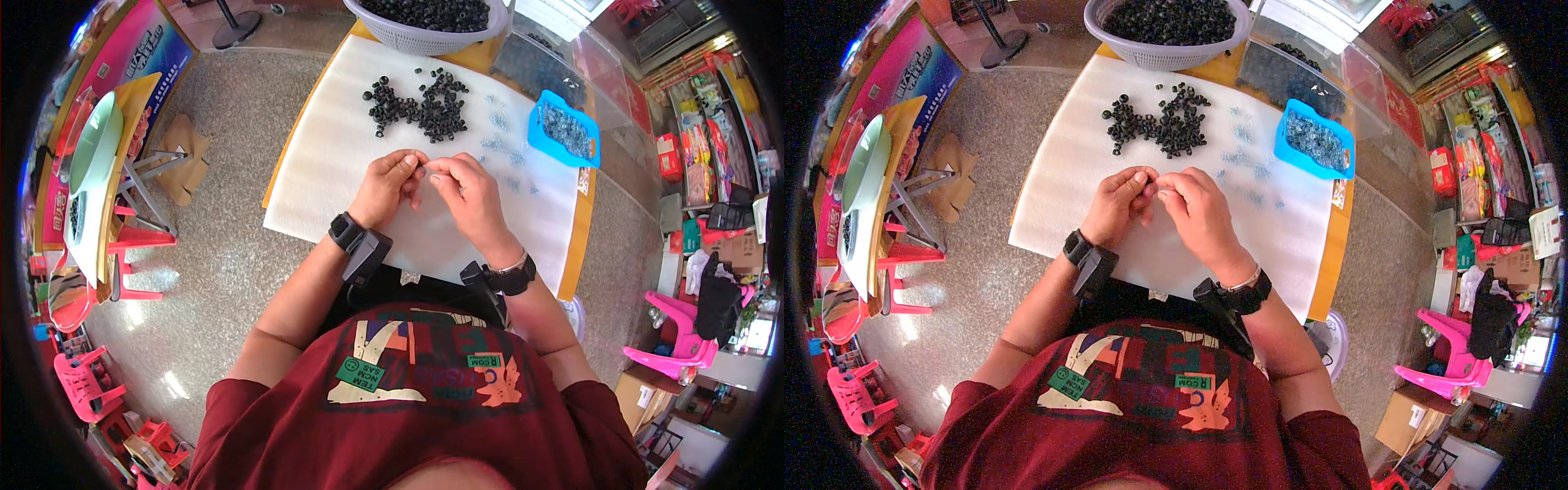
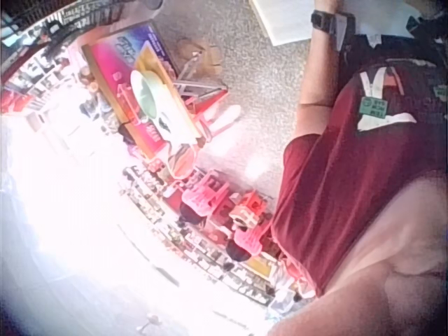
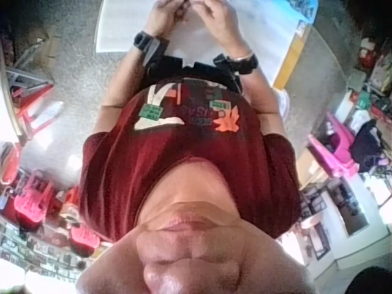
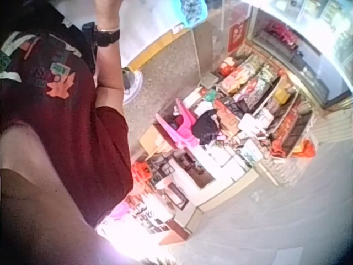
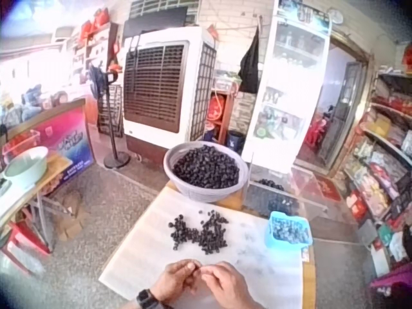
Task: Assembling small metal or plastic pins into black plastic rings on a workshop table.
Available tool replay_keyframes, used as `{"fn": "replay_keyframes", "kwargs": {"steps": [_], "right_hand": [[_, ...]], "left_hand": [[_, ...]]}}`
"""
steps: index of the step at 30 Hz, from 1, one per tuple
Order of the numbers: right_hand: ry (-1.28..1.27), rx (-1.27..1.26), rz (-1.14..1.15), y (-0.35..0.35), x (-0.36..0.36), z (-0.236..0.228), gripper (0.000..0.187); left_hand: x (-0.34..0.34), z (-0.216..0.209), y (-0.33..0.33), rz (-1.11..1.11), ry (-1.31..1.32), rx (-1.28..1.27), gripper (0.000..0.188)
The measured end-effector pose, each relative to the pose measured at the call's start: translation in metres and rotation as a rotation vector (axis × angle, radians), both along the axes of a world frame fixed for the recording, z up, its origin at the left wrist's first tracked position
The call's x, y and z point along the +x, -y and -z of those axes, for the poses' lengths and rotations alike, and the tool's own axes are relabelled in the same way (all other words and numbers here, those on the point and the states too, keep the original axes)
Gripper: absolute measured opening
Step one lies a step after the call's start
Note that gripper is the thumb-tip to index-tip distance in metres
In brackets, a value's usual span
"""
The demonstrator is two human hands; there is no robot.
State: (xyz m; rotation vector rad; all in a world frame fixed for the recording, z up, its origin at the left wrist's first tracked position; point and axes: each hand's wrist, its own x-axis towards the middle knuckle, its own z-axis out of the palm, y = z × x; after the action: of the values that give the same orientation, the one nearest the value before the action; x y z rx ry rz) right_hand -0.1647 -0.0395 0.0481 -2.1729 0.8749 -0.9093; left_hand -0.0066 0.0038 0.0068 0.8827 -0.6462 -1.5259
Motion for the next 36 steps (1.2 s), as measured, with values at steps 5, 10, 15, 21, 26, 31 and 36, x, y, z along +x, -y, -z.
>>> {"fn": "replay_keyframes", "kwargs": {"steps": [5,10,15,21,26,31,36], "right_hand": [[-0.007,-0.032,0.04,0.002,0.004,-0.005,0.012],[-0.22,-0.3,-0.04,0.007,0.013,-0.009,0.013],[-0.167,-0.085,-0.054,0.019,0.008,-0.024,0.014],[0.056,0.101,0.071,0.069,-0.002,-0.054,0.02],[0.096,-0.184,0.482,0.168,-0.033,-0.096,0.046],[-0.081,-0.398,0.455,0.147,-0.021,-0.076,0.031],[-0.176,-0.275,0.166,0.123,0.014,-0.015,0.009]], "left_hand": [[0.001,0.003,0.002,-0.024,0.024,-0.015,0.028],[-0.003,-0.001,-0.001,0.0,0.01,-0.096,0.042],[-0.002,-0.012,-0.002,0.044,-0.087,-0.062,0.044],[0.003,-0.003,-0.001,0.028,-0.172,-0.015,0.042],[0.001,-0.005,0.001,0.031,-0.18,-0.001,0.03],[0.004,-0.003,0.0,0.053,-0.181,0.002,0.028],[0.004,-0.001,0.002,0.082,-0.17,-0.015,0.028]]}}
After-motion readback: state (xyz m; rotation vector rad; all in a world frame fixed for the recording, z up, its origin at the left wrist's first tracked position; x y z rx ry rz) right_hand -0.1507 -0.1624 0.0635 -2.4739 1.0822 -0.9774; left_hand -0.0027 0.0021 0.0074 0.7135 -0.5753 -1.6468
